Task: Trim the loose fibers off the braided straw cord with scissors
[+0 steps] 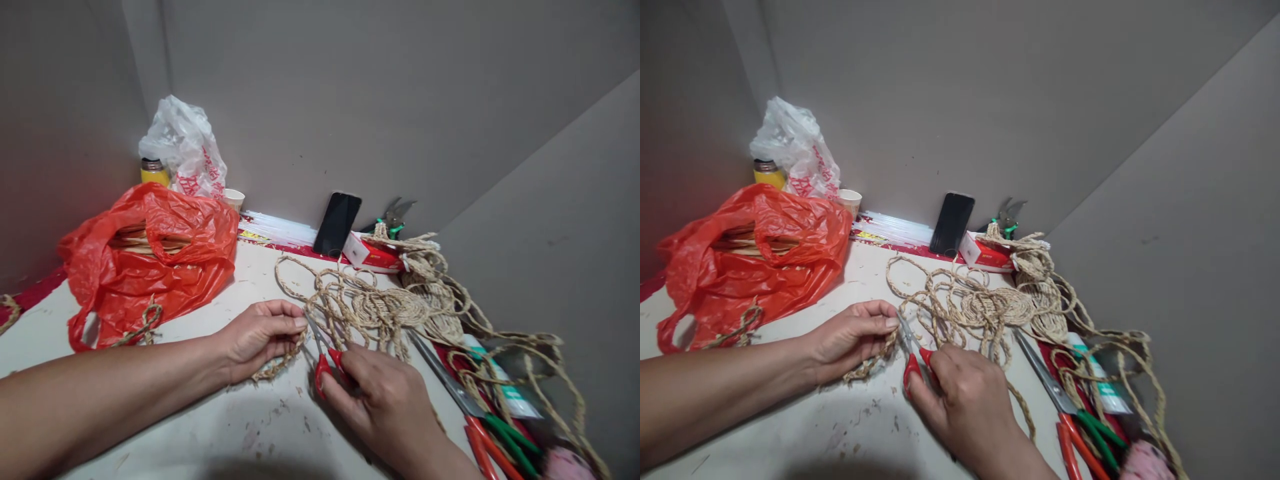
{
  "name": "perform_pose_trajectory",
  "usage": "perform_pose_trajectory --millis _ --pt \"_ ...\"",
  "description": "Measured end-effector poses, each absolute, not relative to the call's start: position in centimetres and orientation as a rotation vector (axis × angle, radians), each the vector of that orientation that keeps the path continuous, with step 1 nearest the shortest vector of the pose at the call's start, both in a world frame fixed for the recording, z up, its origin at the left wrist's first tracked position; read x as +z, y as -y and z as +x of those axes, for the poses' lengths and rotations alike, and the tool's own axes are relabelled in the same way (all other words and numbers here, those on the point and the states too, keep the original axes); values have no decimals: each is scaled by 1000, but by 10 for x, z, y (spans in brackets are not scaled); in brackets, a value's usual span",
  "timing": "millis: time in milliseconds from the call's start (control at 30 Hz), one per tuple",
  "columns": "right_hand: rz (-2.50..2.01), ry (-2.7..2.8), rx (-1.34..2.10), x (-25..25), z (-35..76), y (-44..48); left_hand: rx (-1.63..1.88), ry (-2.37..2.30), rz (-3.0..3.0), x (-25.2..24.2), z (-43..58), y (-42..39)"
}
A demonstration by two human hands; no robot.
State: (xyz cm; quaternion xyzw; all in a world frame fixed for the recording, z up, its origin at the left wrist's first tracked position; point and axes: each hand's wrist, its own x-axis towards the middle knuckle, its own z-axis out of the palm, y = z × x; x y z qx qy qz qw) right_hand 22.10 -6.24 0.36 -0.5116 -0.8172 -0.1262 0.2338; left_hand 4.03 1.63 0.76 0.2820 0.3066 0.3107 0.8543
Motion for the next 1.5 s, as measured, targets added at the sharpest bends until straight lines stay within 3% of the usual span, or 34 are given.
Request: perform_pose_trajectory --millis 1133,1500 --pt "-1279 2168 -25 5 228 61 659 -645 713 6 39 -20" --pt "-1413 1981 253 0 223 57 671 -601 692 7 39 -19"
